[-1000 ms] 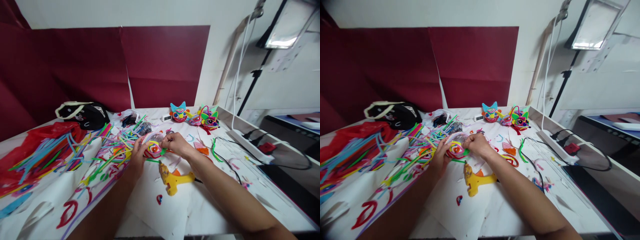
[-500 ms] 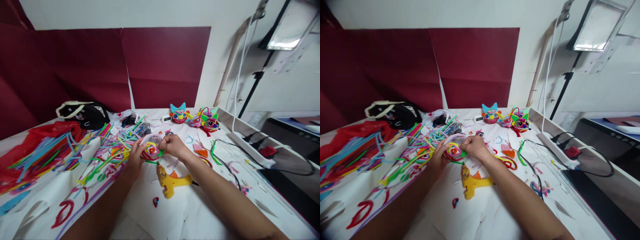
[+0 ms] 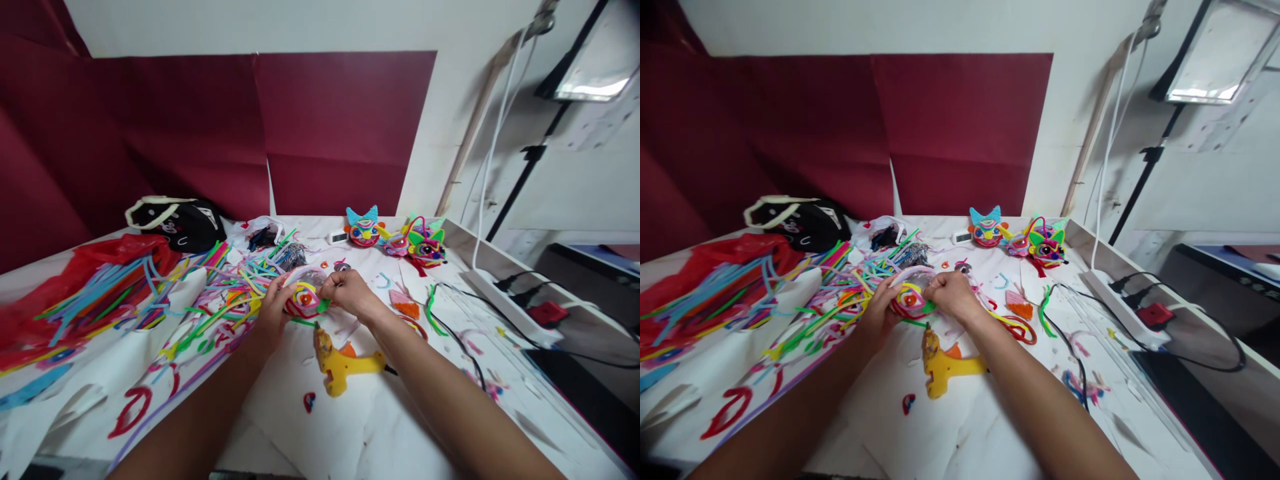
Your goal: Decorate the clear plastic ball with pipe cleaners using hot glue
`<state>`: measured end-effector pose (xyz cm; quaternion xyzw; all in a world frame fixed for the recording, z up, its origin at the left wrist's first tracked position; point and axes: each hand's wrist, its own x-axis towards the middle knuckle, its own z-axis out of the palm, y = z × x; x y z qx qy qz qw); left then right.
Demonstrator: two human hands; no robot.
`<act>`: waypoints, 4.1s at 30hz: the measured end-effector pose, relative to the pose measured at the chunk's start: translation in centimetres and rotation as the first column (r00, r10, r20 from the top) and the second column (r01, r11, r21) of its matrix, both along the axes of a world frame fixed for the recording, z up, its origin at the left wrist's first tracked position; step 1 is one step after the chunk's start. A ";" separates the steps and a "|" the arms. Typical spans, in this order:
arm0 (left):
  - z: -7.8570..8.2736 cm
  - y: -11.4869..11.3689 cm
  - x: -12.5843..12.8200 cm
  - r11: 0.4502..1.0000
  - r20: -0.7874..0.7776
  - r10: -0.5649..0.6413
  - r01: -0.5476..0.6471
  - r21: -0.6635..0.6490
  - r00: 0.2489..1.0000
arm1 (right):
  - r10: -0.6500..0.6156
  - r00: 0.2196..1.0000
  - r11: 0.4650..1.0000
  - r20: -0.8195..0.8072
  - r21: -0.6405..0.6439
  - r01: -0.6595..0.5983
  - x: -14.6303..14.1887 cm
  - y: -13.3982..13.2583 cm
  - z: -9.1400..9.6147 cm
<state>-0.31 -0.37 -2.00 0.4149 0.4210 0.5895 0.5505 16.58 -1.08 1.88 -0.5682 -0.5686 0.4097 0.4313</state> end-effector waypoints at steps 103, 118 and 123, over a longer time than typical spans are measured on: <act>0.0 0.1 0.1 0.992 0.035 -0.001 0.006 -0.128 0.999 | -0.001 0.997 0.995 -0.083 -0.097 -0.007 0.2 0.1 0.0; -0.1 0.0 0.2 0.993 0.058 -0.018 0.025 -0.118 0.998 | -0.022 0.998 0.996 -0.064 -0.087 0.016 0.2 0.0 0.0; -0.2 0.1 0.0 0.995 0.066 -0.022 0.029 -0.101 0.998 | -0.022 0.999 0.996 -0.049 -0.091 0.018 0.2 0.1 -0.1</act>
